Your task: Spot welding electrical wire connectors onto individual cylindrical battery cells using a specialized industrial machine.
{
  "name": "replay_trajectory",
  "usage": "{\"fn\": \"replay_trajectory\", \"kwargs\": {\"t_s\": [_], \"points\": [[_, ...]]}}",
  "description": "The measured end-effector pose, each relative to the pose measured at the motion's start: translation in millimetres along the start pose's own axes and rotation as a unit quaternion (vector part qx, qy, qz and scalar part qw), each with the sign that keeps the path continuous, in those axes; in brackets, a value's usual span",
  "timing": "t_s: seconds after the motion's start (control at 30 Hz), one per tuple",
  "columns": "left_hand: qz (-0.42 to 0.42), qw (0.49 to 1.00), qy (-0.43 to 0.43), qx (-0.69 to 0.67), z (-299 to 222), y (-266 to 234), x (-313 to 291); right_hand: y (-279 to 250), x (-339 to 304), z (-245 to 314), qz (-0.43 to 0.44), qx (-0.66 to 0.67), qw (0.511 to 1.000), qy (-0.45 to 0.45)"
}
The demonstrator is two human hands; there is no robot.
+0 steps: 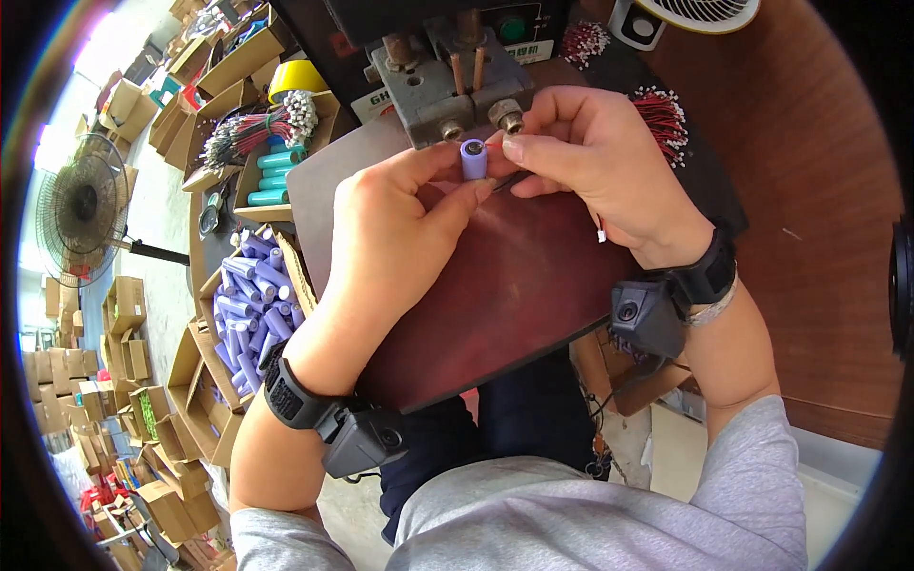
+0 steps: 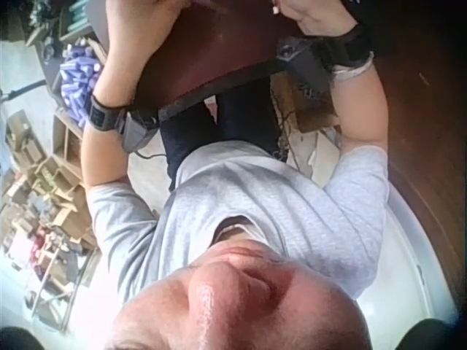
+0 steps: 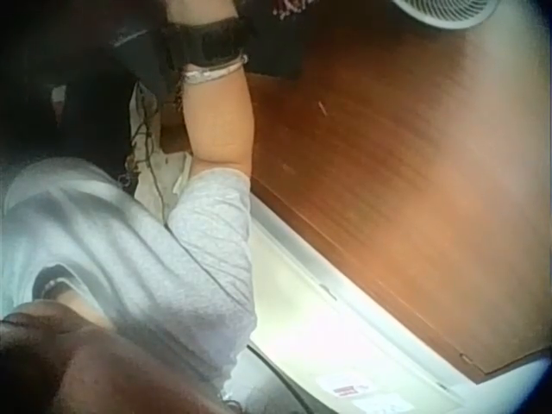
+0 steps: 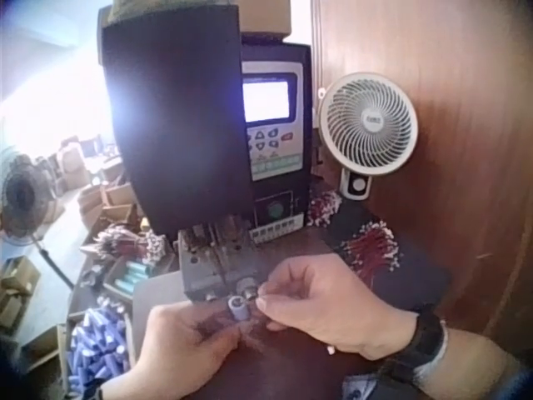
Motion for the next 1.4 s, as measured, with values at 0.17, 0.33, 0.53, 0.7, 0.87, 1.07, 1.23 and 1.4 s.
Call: {"fn": "replay_trajectory", "kwargs": {"t_s": [0.17,0.33,0.53,0.7,0.87,1.07,1.23,1.4], "points": [[0.004,0.999,0.017,0.037,-1.2,-0.9,-1.8,0.9,0.3,0.1,0.018,-0.001,1.0,-0.007],[0.002,1.0,0.024,-0.003,-2.7,-0.9,-1.2,0.8,-0.6,1.9,0.011,0.019,1.0,-0.012],[-0.001,0.999,0.032,0.006,-4.8,-1.7,-3.7,0.7,-3.3,-0.4,0.024,0.034,0.999,-0.001],[0.008,1.0,0.021,-0.014,-5.5,-1.7,-3.4,2.9,0.2,-4.8,0.026,0.047,0.998,0.026],[-0.002,0.999,0.047,-0.001,-7.6,-3.3,-3.9,3.6,-0.7,-4.7,0.031,0.055,0.998,0.016],[0.01,1.0,0.021,0.0,-4.4,-0.6,-2.3,1.8,-1.9,-2.6,0.028,0.02,0.999,0.008],[0.001,1.0,0.0,0.01,-3.5,-2.4,-3.9,4.9,-2.7,-0.6,0.034,0.025,0.999,0.001],[0.021,1.0,0.021,-0.01,-7.3,-2.6,-3.0,5.5,-2.1,-0.3,0.019,0.002,1.0,0.004]]}}
Point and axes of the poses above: each hand's wrist, its own x-axis towards the middle knuckle, its own y-axis out of the palm, z = x × y, the point moved 7 cm from there along x, towards the middle knuckle, and after that the axes turned 2 degrees about z, right-handed, at the moved point
